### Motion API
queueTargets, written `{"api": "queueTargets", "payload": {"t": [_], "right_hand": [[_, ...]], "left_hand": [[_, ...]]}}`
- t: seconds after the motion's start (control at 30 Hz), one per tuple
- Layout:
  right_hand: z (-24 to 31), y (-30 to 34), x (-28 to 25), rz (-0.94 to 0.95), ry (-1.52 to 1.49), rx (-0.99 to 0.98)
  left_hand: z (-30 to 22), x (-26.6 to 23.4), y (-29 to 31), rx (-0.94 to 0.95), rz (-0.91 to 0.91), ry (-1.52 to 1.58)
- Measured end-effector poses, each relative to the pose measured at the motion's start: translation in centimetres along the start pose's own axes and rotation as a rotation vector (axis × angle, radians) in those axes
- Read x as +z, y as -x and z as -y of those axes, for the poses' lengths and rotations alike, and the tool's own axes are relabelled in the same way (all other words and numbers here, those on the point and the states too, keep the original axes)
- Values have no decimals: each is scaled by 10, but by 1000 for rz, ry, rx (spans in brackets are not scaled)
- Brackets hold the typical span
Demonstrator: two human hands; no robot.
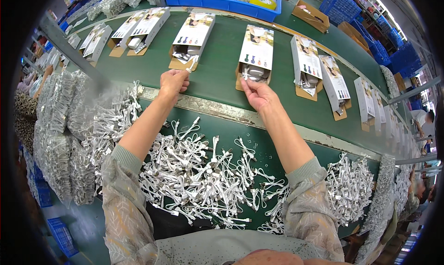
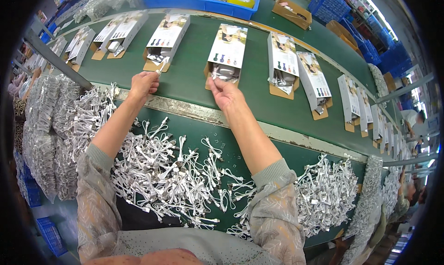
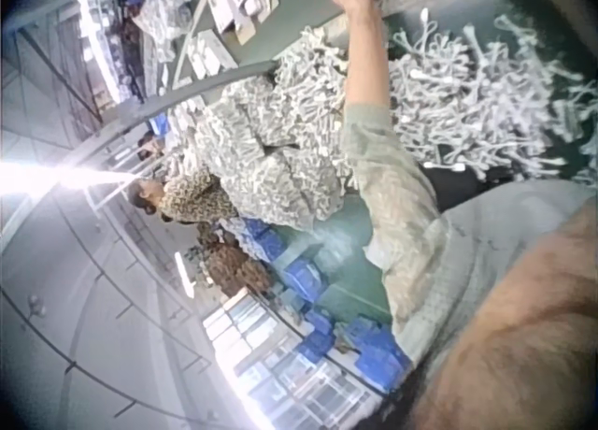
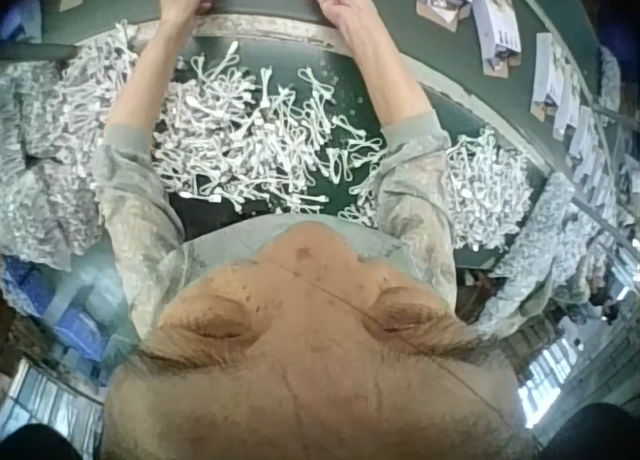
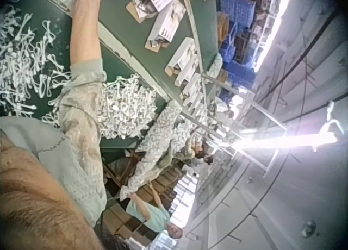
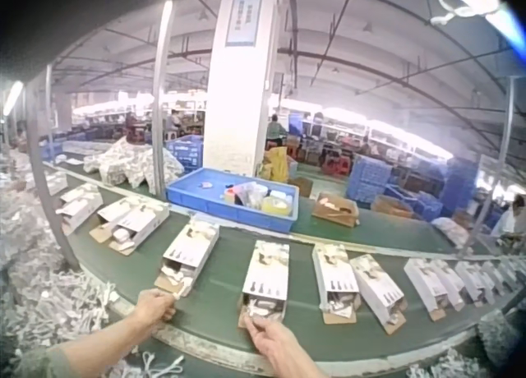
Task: The person picks up a white cable from a pile, folds it by hand, and inserts it into a cardboard box on the conveyor belt. This process is repeated for several boxes.
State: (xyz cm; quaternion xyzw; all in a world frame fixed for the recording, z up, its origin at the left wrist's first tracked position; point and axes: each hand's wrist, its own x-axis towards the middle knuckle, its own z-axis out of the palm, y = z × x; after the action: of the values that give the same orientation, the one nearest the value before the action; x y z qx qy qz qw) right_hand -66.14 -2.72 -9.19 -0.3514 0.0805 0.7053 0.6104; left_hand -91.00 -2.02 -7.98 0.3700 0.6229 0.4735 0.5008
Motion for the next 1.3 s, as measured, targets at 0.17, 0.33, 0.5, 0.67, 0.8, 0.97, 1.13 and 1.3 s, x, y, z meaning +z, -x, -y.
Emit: {"api": "queueTargets", "payload": {"t": [0.17, 0.33, 0.5, 0.67, 0.8, 0.97, 1.13, 1.3], "right_hand": [[21, -5, -1, -52, -92, -142], [46, -18, -15, -68, -34, -236], [55, -17, -22, -106, 196, -385], [82, -21, -49, -152, 385, -262], [74, 55, -47, 46, 1123, -162], [42, 153, -41, 556, 2232, 161], [9, 177, -75, 704, 2362, -159], [29, 158, -53, 438, 2029, -207]], "left_hand": [[-1, 27, -1, -37, -32, 35], [-7, 38, 7, -45, -37, 126], [-9, 76, -20, -182, -177, 400], [-17, 100, -13, 35, 135, 221], [-2, 79, 41, 318, 528, -524], [13, 61, 133, 828, 945, -892], [20, 59, 152, 922, 950, -1113], [4, 35, 124, 611, 753, -1078]]}}
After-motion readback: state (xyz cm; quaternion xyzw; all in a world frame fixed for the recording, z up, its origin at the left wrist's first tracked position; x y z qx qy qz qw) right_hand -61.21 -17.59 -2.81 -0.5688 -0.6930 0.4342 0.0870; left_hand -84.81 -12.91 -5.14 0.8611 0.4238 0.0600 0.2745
